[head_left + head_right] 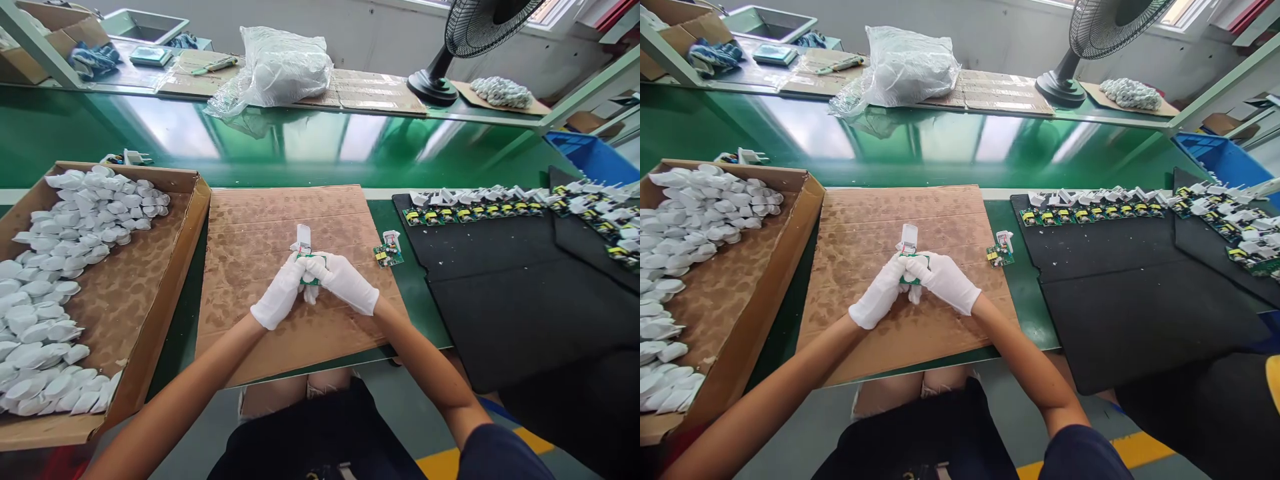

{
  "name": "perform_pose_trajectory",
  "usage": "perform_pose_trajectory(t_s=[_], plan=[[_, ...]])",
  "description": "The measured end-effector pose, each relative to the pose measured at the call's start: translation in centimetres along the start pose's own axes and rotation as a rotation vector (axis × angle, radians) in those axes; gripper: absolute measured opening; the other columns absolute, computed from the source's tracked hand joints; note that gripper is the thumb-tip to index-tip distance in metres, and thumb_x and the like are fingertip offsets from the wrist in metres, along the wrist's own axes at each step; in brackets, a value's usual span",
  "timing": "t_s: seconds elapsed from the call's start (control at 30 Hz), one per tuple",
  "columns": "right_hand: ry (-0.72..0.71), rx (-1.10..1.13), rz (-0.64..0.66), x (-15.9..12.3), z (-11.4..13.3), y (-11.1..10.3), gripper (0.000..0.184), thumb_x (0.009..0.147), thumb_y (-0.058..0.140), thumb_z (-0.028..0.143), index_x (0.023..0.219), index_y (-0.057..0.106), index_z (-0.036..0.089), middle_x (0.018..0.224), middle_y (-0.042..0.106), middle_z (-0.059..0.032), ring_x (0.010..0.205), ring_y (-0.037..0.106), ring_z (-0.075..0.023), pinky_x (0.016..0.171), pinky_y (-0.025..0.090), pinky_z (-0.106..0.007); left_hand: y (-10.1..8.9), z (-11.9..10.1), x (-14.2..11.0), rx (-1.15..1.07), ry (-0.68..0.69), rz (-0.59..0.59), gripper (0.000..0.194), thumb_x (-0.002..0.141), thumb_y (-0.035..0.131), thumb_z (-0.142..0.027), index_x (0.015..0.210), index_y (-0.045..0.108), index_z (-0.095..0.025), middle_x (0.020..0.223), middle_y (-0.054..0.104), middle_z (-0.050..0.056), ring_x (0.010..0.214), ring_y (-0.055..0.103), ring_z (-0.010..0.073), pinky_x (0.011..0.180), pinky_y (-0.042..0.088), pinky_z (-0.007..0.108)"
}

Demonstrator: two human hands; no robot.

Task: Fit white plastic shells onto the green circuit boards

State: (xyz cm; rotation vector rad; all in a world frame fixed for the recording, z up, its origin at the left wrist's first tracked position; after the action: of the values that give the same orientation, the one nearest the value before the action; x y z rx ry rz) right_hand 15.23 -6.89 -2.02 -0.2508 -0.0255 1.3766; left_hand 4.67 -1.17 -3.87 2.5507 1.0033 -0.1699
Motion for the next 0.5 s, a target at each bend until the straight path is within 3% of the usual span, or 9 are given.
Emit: perform_pose_trajectory(t_s=[0.23,0.37,0.5], plan=[[0.012,-0.047,0.159,-0.8,1.0,-0.2,0.035,0.087,0.049,0.035,0.114,0.053,0.013,0.064,0.064,0.0014,0.065,0.059,-0.0132,0.068,0.045,-0.024,-0.2,0.7,0.2,-0.044,-0.011,0.047,0.034,0.081,0.049,-0.048,0.096,0.047,-0.017,0.056,0.051,-0.006,0.038,0.046,0.0075,0.036,0.035,0.02],[0.068,0.037,0.105,-0.7,0.5,-0.1,0.038,0.089,0.043,0.043,0.108,0.056,0.013,0.06,0.062,0.0007,0.057,0.054,-0.0108,0.055,0.041,-0.02,0.2,-0.2,0.1,-0.035,0.002,0.079,0.039,0.082,0.043,-0.053,0.092,0.047,-0.015,0.055,0.053,-0.003,0.038,0.048,0.0098,0.036,0.037,0.022],[0.135,0.23,0.114,-0.3,-0.8,-0.4,0.057,0.091,0.023,0.055,0.091,0.061,0.013,0.052,0.057,0.0,0.04,0.041,-0.0081,0.038,0.03,-0.019,0.4,-0.3,0.1,0.056,0.024,0.125,0.046,0.08,0.048,-0.05,0.107,0.045,-0.014,0.067,0.059,0.001,0.044,0.053,0.0111,0.038,0.041,0.023]])
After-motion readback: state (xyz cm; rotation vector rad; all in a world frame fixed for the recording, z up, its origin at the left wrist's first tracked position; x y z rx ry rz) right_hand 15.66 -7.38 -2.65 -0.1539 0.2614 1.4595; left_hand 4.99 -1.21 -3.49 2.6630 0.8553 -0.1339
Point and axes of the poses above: each hand's wrist, its own x-axis towards the middle knuckle, its own y-axis out of the palm, z = x × y, the point moved 2 cm from there along x, towards the middle knuckle
